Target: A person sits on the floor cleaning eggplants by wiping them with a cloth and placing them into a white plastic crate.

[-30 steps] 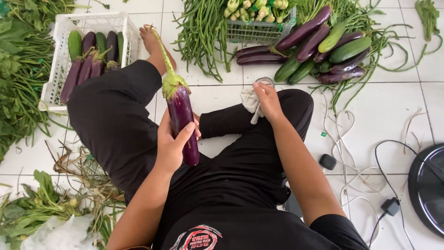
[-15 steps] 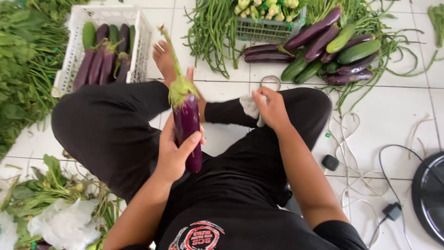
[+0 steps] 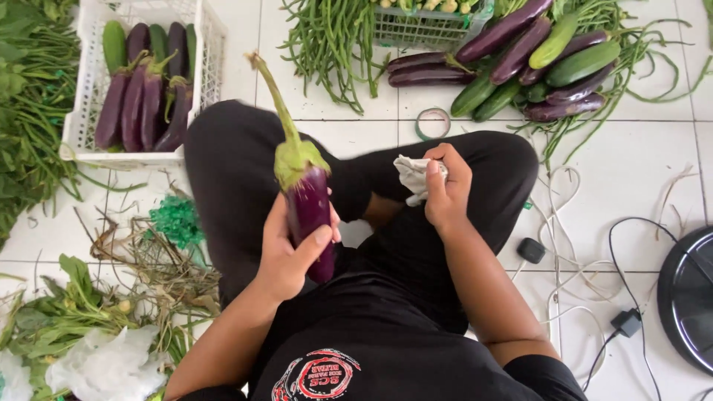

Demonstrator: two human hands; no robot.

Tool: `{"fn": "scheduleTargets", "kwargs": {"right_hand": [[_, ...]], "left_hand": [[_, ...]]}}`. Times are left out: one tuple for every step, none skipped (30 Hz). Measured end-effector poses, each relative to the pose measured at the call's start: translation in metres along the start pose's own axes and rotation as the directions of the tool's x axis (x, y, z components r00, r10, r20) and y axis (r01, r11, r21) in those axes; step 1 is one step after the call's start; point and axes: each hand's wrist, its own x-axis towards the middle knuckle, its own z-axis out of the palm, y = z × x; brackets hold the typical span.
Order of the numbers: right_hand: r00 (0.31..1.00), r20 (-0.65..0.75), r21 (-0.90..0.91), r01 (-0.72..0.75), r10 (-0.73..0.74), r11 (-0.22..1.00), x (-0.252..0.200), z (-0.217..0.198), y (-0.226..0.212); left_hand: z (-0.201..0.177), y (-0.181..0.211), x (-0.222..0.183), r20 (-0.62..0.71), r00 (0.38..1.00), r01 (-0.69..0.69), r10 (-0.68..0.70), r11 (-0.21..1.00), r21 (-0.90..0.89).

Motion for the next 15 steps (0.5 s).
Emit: {"fn": "scheduleTargets", "kwargs": {"right_hand": [[1.0,-0.003,-0.003,-0.004,0.004,1.0,0.003,0.003,0.003],[1.0,-0.009,0.0,0.026,-0.026,1.0,0.004,0.006,0.005],[0.998,-0.015,0.004,0.056,-0.056,0.998,0.006,0.008,0.007],[0.998,-0.026,-0.001,0.05,-0.05,0.999,0.005,0.008,0.013],[1.0,0.006,-0.025,-0.011,0.011,1.0,0.004,0.007,0.019],[0.997,0.036,-0.054,-0.062,0.064,0.997,0.006,0.005,0.025],[0.998,0.022,-0.062,-0.061,0.063,0.996,0.006,0.002,0.027],[0.989,0.014,-0.039,-0.145,0.146,0.989,0.006,-0.001,0.03],[0.974,0.007,-0.015,-0.228,0.228,0.974,0.007,-0.005,0.033],[0.974,-0.004,-0.023,-0.228,0.228,0.973,0.009,-0.006,0.038],[0.957,-0.034,0.007,-0.287,0.287,0.958,0.011,-0.008,0.042],[0.938,-0.064,0.039,-0.339,0.341,0.94,0.013,-0.009,0.047],[0.938,-0.076,0.035,-0.336,0.338,0.941,0.015,-0.013,0.055],[0.926,-0.091,0.066,-0.36,0.365,0.93,0.018,-0.012,0.064],[0.914,-0.106,0.098,-0.383,0.393,0.918,0.021,-0.012,0.073]], "left_hand": [[0.003,0.002,0.006,0.003,1.0,0.004,-0.004,1.0,-0.003],[0.006,0.004,0.011,0.032,0.999,0.015,-0.015,1.0,0.01],[0.009,0.006,0.017,0.06,0.998,0.026,-0.027,0.999,0.024],[0.01,0.002,0.026,0.071,0.997,0.034,-0.035,0.999,0.022],[0.011,-0.001,0.035,0.082,0.996,0.03,-0.036,0.997,0.07],[0.014,-0.005,0.047,0.098,0.995,0.018,-0.029,0.993,0.114],[0.016,-0.01,0.056,0.113,0.993,0.016,-0.028,0.994,0.108],[0.019,-0.015,0.066,0.128,0.99,0.047,-0.063,0.991,0.126],[0.022,-0.019,0.076,0.142,0.985,0.077,-0.098,0.986,0.145],[0.026,-0.019,0.085,0.154,0.983,0.077,-0.098,0.987,0.139],[0.029,-0.018,0.094,0.169,0.976,0.107,-0.138,0.978,0.177],[0.033,-0.017,0.103,0.184,0.967,0.133,-0.174,0.967,0.218],[0.035,-0.017,0.111,0.196,0.965,0.129,-0.172,0.968,0.214],[0.035,-0.017,0.12,0.231,0.946,0.158,-0.225,0.947,0.278],[0.035,-0.016,0.129,0.262,0.924,0.181,-0.28,0.921,0.344]]}}
